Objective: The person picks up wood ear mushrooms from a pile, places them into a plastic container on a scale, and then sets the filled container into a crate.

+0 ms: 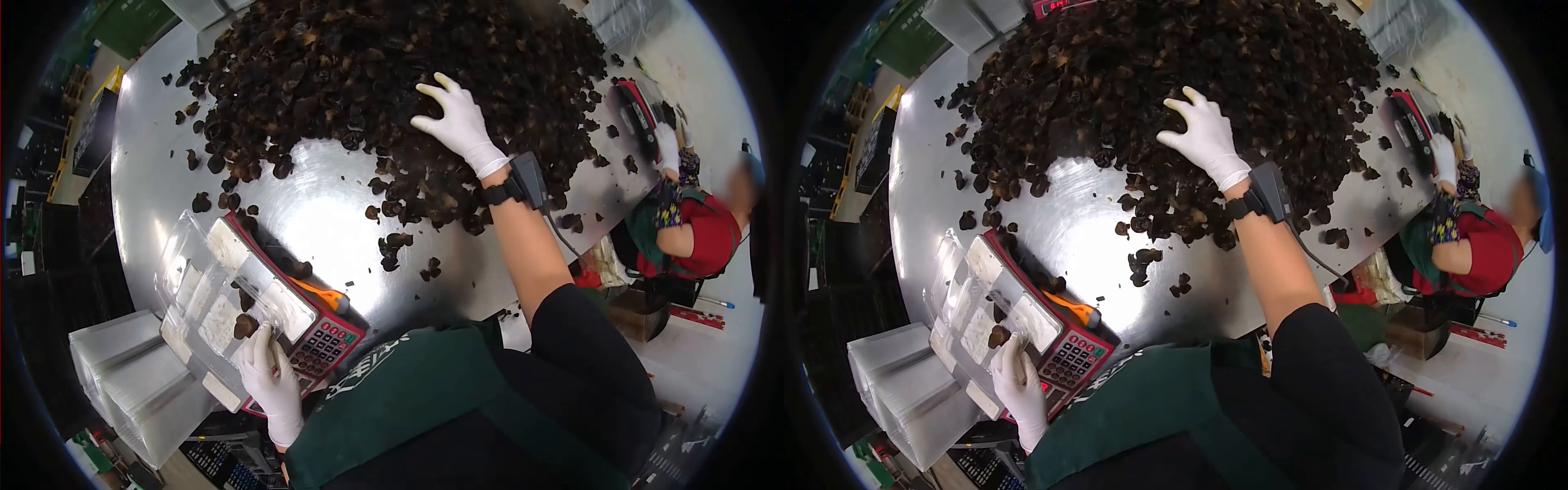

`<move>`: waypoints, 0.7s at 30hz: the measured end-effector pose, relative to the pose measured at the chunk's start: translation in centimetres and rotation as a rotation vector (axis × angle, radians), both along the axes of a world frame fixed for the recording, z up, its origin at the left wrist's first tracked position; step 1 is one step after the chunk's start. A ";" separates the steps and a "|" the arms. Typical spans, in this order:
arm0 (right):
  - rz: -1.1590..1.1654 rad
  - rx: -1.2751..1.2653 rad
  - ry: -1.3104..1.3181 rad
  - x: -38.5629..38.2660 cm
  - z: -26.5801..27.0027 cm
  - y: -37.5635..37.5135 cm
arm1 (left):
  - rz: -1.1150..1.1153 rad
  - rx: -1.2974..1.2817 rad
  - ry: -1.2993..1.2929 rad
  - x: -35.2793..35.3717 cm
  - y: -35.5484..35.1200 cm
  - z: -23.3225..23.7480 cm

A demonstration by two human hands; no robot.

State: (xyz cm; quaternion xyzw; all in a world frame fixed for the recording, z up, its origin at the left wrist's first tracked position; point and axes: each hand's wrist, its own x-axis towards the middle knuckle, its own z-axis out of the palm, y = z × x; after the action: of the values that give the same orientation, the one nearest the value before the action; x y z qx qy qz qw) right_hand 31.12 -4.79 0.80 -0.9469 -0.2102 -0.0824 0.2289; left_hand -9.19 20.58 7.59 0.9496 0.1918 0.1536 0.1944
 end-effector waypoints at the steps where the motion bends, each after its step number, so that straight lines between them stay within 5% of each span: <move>1: -0.034 0.007 -0.103 0.4 -0.3 -0.2 | -0.006 0.006 -0.001 0.1 0.1 0.0; 10: 0.058 -0.036 -0.117 2.2 -0.9 0.8 | -0.020 -0.023 -0.009 0.2 0.0 0.2; 14: 0.126 0.340 -0.045 -2.5 1.1 1.4 | 0.047 0.041 -0.132 0.2 -0.5 0.7; 19: 0.114 0.687 1.086 -12.8 6.3 4.2 | -0.072 0.017 -0.233 2.3 -2.1 3.7; 21: 0.226 0.671 1.115 -15.7 6.5 5.3 | -0.159 -0.107 -0.223 5.1 -2.7 4.0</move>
State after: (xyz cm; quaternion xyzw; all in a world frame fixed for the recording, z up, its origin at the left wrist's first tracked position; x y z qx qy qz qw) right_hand 15.40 0.52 7.30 -0.6972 -0.1209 0.3839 0.5932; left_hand -4.06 17.90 11.64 0.9272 0.1013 0.2316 0.2764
